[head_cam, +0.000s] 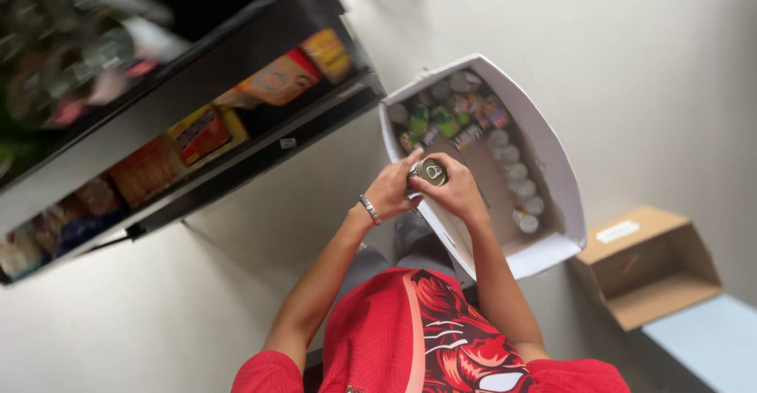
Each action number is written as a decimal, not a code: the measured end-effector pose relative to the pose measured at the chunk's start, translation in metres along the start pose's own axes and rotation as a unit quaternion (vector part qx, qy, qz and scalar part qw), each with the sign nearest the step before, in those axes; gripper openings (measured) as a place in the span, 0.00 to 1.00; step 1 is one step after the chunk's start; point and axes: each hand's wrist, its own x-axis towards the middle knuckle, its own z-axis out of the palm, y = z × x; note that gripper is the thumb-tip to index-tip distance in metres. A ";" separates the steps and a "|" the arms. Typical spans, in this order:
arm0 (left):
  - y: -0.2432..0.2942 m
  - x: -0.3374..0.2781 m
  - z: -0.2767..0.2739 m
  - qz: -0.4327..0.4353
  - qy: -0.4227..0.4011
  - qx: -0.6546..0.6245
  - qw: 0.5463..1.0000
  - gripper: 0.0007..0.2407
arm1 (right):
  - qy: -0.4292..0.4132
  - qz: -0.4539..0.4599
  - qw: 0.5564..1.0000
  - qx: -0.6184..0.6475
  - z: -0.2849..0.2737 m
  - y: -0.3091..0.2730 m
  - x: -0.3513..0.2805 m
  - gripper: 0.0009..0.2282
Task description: Restocking various canned food items from a container onto store shelves.
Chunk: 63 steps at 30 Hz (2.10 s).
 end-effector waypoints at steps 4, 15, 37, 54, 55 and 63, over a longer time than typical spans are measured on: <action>0.001 -0.070 -0.046 -0.125 0.025 -0.167 0.978 0.30 | -0.079 -0.098 0.992 -0.006 0.045 -0.098 -0.015 0.24; 0.013 -0.335 -0.213 -0.223 0.329 0.064 0.916 0.28 | -0.234 -0.339 0.888 -0.206 0.273 -0.287 -0.136 0.30; -0.065 -0.571 -0.435 -0.345 0.507 0.028 0.789 0.29 | -0.327 -0.518 0.764 -0.205 0.594 -0.451 -0.201 0.36; -0.210 -0.503 -0.682 -0.151 0.500 0.155 0.838 0.32 | -0.186 -0.487 0.841 -0.146 0.710 -0.604 -0.096 0.35; -0.217 -0.501 -0.692 -0.140 0.496 0.155 0.843 0.32 | -0.174 -0.487 0.843 -0.146 0.712 -0.611 -0.092 0.35; -0.272 -0.514 -0.783 -0.158 0.240 0.232 0.929 0.39 | -0.120 -0.430 0.888 -0.113 0.722 -0.647 -0.059 0.31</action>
